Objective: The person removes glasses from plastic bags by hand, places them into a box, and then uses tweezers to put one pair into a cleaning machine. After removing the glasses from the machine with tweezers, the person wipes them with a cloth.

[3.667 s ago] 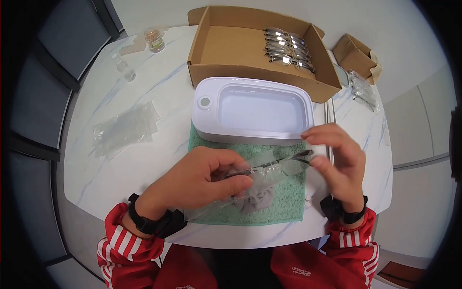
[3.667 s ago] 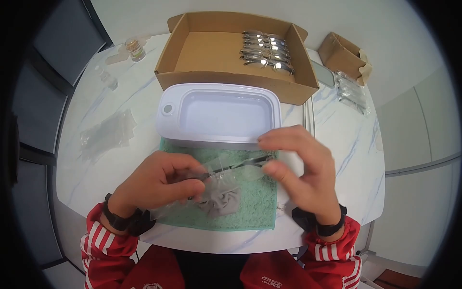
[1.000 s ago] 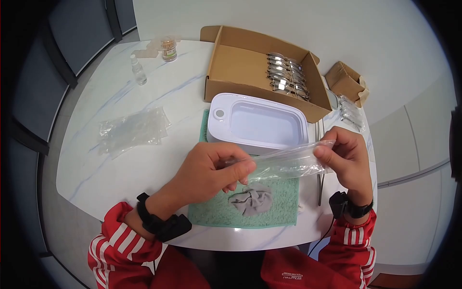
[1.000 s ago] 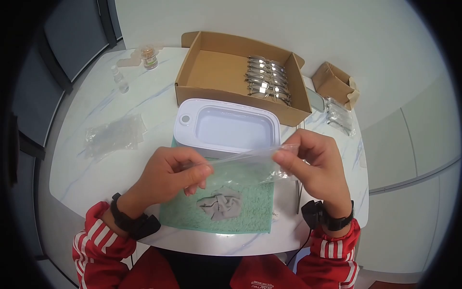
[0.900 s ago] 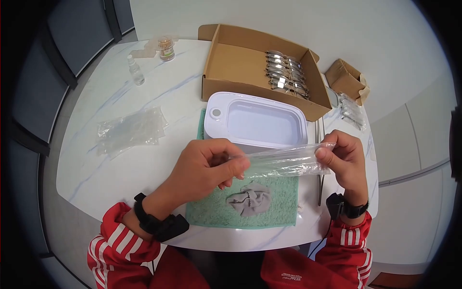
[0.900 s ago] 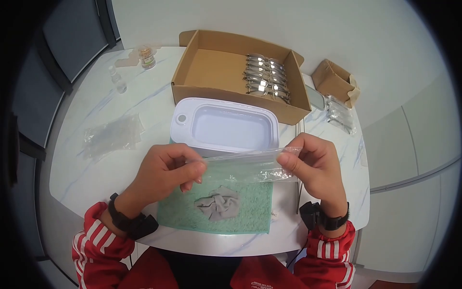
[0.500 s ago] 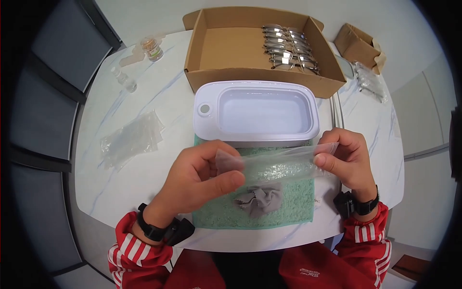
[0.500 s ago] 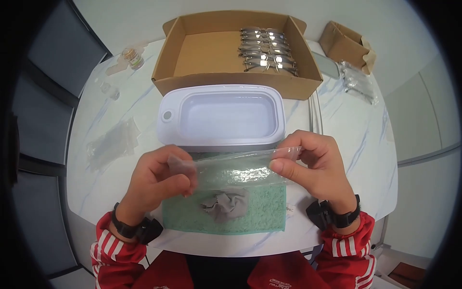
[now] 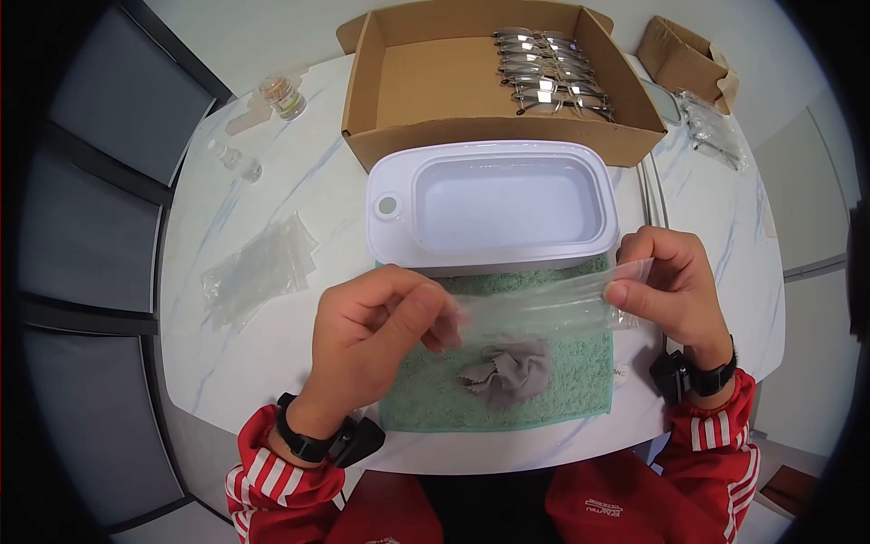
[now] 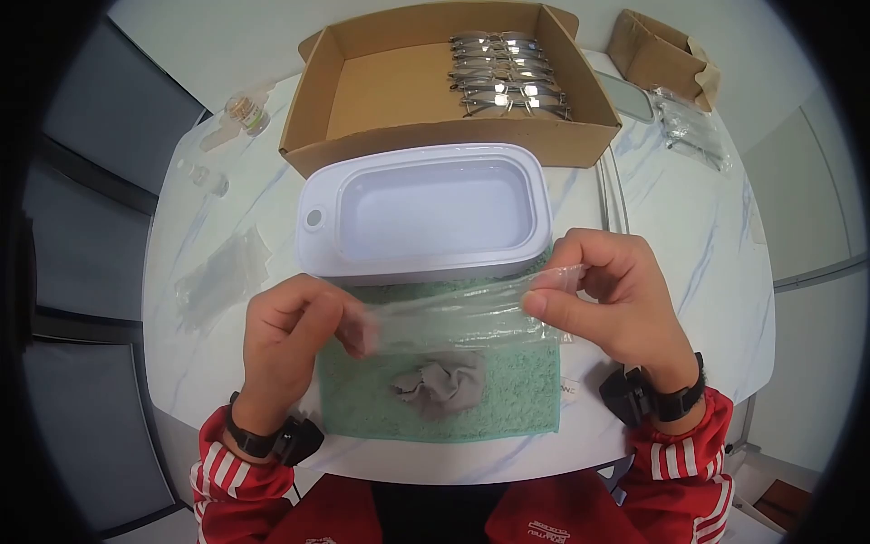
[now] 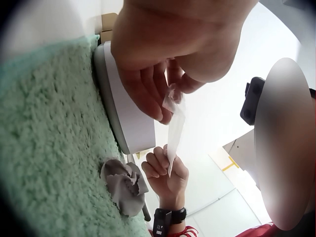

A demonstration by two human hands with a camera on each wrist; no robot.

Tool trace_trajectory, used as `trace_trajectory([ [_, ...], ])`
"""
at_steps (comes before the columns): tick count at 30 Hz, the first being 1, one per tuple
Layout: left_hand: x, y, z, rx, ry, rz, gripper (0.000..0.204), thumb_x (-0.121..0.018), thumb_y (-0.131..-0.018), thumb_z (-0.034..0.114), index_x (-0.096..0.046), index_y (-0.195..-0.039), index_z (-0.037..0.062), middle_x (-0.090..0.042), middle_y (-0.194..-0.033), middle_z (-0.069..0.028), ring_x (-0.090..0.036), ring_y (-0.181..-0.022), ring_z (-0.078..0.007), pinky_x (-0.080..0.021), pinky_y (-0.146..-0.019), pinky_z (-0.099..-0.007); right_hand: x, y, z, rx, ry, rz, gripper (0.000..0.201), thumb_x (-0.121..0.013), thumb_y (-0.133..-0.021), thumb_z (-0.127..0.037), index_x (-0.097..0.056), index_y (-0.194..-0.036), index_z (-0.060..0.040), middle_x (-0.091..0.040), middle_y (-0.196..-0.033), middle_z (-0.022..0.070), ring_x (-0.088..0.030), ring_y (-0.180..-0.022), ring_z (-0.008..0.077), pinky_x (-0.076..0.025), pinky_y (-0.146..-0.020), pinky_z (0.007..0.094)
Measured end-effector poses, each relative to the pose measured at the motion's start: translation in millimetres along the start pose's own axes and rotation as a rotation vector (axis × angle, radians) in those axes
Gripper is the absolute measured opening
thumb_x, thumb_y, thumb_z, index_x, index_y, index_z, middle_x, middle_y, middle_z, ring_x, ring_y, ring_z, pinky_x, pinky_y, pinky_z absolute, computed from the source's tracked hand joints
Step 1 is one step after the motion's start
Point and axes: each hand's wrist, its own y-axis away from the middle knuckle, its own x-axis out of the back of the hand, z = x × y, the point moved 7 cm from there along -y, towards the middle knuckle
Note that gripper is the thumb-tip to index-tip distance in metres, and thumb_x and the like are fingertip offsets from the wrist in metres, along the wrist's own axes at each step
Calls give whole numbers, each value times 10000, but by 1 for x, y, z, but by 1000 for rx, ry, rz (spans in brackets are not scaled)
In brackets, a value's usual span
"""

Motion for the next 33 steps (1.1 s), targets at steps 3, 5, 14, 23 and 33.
trace_trajectory([
  [3,7,-1,7,-93,-172,136,193,-584,-1039,140,-670,-1023,-31,-731,-906,-86,-684,-796,-129,-554,-724,-267,2,-2,2,-5,-16,-4,132,-788,-870,-38,-659,-856,-16,-688,-821,18,-605,-760,65,-471,-695,223],
  [5,11,0,13,-169,-261,207,207,-584,-1041,147,-676,-1039,-38,-736,-895,-95,-685,-797,-128,-549,-734,-264,0,-1,5,-5,-20,-46,133,-783,-880,-46,-655,-861,-17,-686,-823,16,-599,-754,64,-470,-690,222],
  [14,11,4,14,-138,-234,259,306,-559,-1060,273,-627,-999,-18,-636,-698,-44,-592,-586,-113,-472,-577,-247,-3,0,8,-44,-63,-43,147,-712,-955,-123,-652,-869,-19,-677,-777,17,-552,-668,54,-431,-611,209],
  [23,18,10,27,-187,-246,291,201,-578,-1050,174,-665,-1010,-3,-638,-720,-10,-566,-589,-57,-460,-547,-217,0,-1,5,-4,-37,51,146,-704,-941,-127,-662,-854,-17,-677,-769,32,-556,-632,73,-428,-575,214],
  [33,203,97,83,-193,-464,740,291,-571,-1052,276,-669,-991,8,-531,-663,21,-472,-561,-60,-381,-515,-228,25,-3,10,75,-56,184,187,-663,-969,-190,-626,-860,-43,-594,-718,-6,-518,-618,52,-400,-561,207],
])
